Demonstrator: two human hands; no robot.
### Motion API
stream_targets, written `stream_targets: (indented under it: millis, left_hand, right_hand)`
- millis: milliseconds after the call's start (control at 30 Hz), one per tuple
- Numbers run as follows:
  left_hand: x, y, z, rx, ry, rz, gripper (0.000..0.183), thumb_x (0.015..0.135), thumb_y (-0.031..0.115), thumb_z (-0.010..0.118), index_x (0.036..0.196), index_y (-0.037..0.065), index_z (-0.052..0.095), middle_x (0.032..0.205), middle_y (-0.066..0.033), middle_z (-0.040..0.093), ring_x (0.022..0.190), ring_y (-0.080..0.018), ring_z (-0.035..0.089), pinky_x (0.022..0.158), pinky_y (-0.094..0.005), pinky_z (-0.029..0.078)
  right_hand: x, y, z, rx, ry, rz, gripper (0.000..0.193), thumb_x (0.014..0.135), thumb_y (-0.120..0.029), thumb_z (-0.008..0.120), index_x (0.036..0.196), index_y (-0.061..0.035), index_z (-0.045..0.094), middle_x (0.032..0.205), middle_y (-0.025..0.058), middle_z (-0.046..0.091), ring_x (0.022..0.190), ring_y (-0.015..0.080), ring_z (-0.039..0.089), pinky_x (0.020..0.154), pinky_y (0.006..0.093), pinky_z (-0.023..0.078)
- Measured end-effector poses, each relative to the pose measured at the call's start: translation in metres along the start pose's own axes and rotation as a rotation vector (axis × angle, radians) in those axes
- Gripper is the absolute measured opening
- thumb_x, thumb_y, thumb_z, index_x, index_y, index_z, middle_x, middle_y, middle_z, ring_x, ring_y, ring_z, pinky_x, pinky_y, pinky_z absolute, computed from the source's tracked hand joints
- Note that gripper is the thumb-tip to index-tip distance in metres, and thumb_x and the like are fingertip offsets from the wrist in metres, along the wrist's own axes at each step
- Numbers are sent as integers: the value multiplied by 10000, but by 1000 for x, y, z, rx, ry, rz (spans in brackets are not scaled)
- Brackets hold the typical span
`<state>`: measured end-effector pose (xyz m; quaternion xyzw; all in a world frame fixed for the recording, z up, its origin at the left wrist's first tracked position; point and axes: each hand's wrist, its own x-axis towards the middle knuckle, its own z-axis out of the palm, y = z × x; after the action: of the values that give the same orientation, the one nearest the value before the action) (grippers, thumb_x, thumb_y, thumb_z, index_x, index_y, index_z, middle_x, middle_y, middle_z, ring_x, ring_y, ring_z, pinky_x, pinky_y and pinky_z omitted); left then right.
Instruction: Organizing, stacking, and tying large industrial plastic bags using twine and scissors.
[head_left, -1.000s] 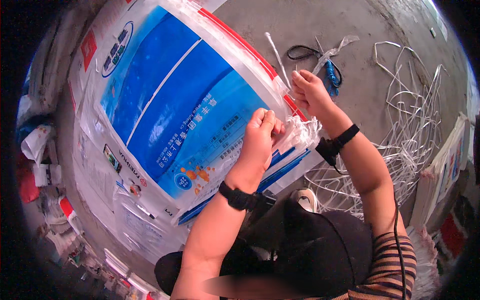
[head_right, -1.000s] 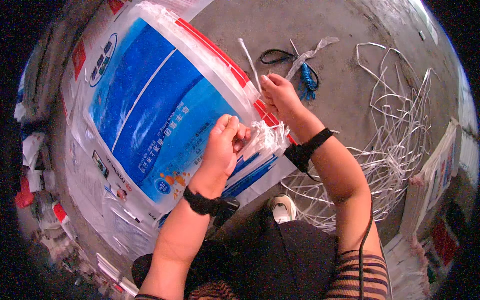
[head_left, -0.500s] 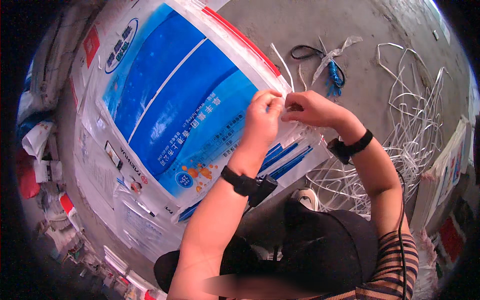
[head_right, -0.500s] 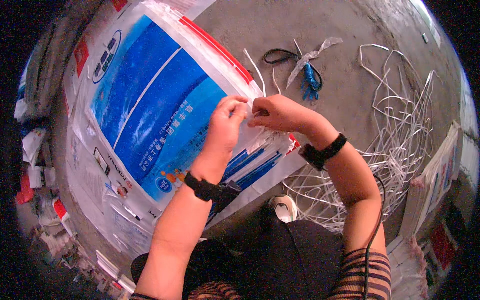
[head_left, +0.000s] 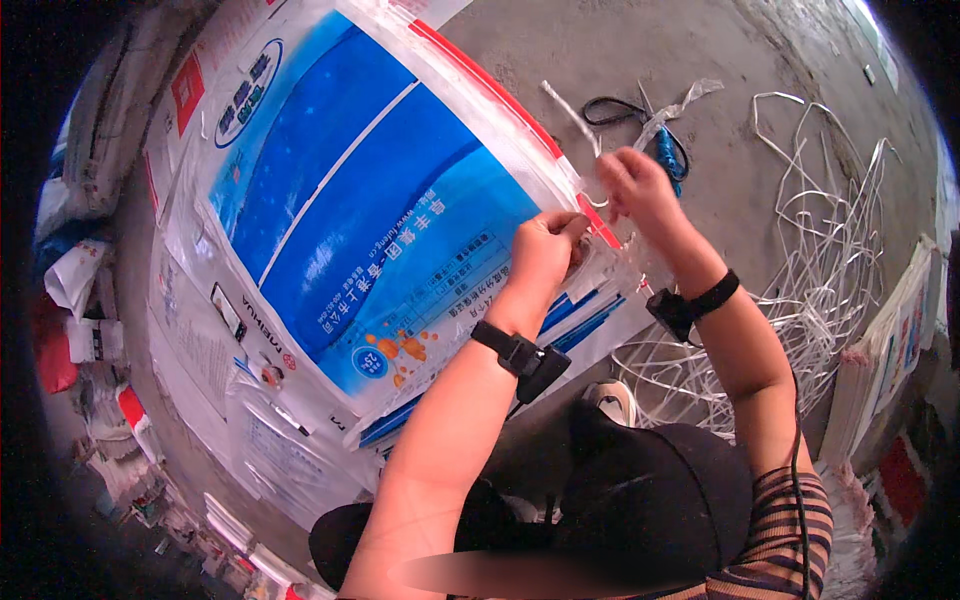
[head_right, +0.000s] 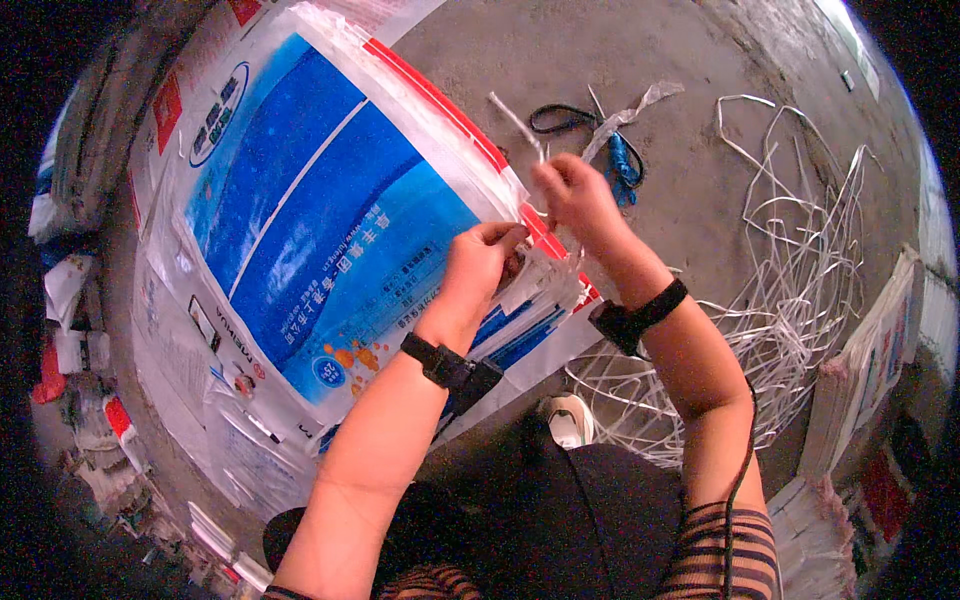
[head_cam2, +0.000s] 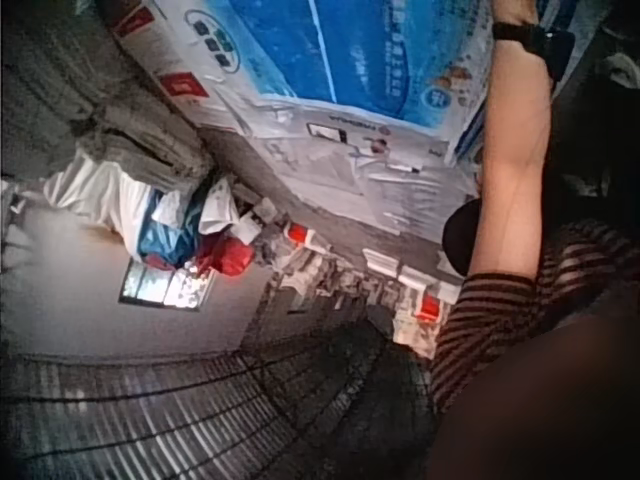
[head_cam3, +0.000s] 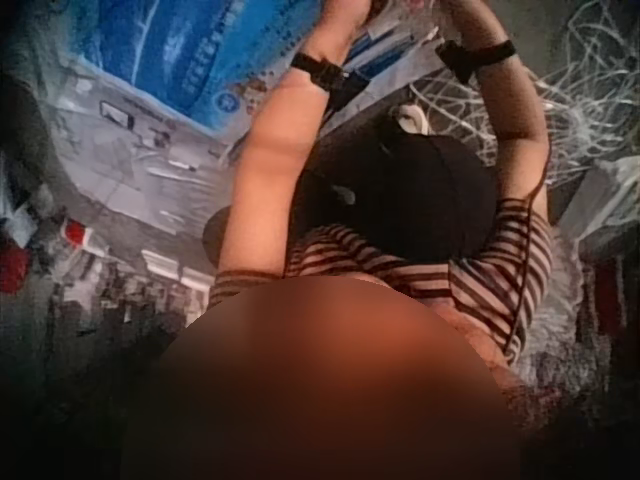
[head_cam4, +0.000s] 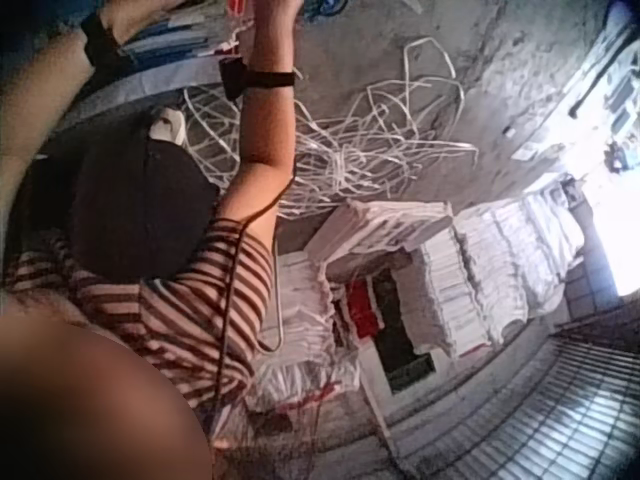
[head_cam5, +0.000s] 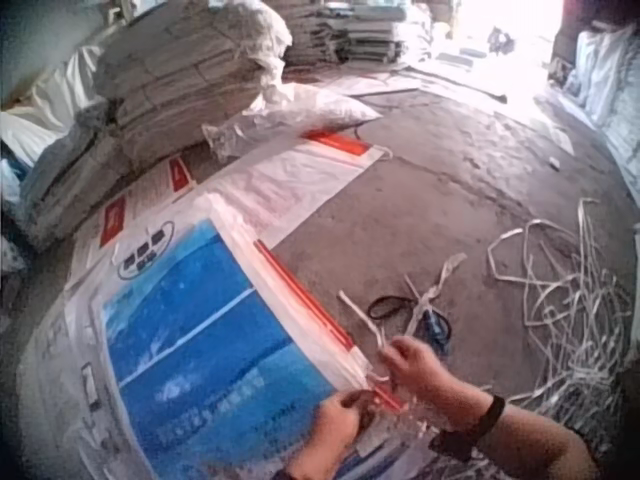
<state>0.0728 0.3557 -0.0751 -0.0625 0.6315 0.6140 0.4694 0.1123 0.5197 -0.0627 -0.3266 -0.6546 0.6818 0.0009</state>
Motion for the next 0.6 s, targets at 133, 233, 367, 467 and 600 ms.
stream_targets:
  millis: [133, 233, 367, 467, 600]
  left_hand:
    - [-1, 2, 3, 138, 51, 49, 178, 911, 143, 671, 957, -26, 703, 737, -46, 679, 598, -102, 588, 558, -259, 457]
    - [-2, 1, 2, 362, 55, 164, 191, 900, 149, 664, 904, -38, 699, 692, -74, 679, 584, -115, 599, 563, -277, 466]
    - [0, -6, -4, 573, 50, 257, 221, 923, 169, 635, 833, -23, 697, 681, -100, 679, 592, -154, 614, 583, -313, 478]
    - [1, -9, -11, 257, 67, 76, 240, 935, 185, 630, 808, -9, 692, 686, -74, 672, 588, -130, 593, 565, -290, 457]
    - [-5, -2, -1, 46, 35, -8, 226, 932, 207, 648, 831, 6, 671, 696, -24, 626, 593, -111, 538, 557, -275, 424]
  right_hand:
    - [6, -14, 15, 50, -59, -204, 291, 997, -260, 584, 838, -18, 557, 670, 15, 551, 564, 106, 558, 509, 290, 486]
    - [13, -36, 43, -191, -246, -108, 240, 992, -201, 571, 849, -9, 553, 685, 34, 581, 611, 129, 605, 575, 290, 500]
    - [20, -45, 55, -360, -436, -167, 185, 947, -163, 623, 867, 2, 594, 873, 116, 669, 734, 186, 672, 675, 325, 532]
    - [16, -49, 53, -563, -311, -811, 238, 842, -146, 725, 1046, -47, 653, 1373, 157, 501, 1082, 297, 625, 887, 398, 517]
    - [-3, -34, 15, -821, 71, -948, 280, 850, -195, 689, 1118, -119, 661, 1260, 106, 597, 1005, 308, 638, 841, 422, 530]
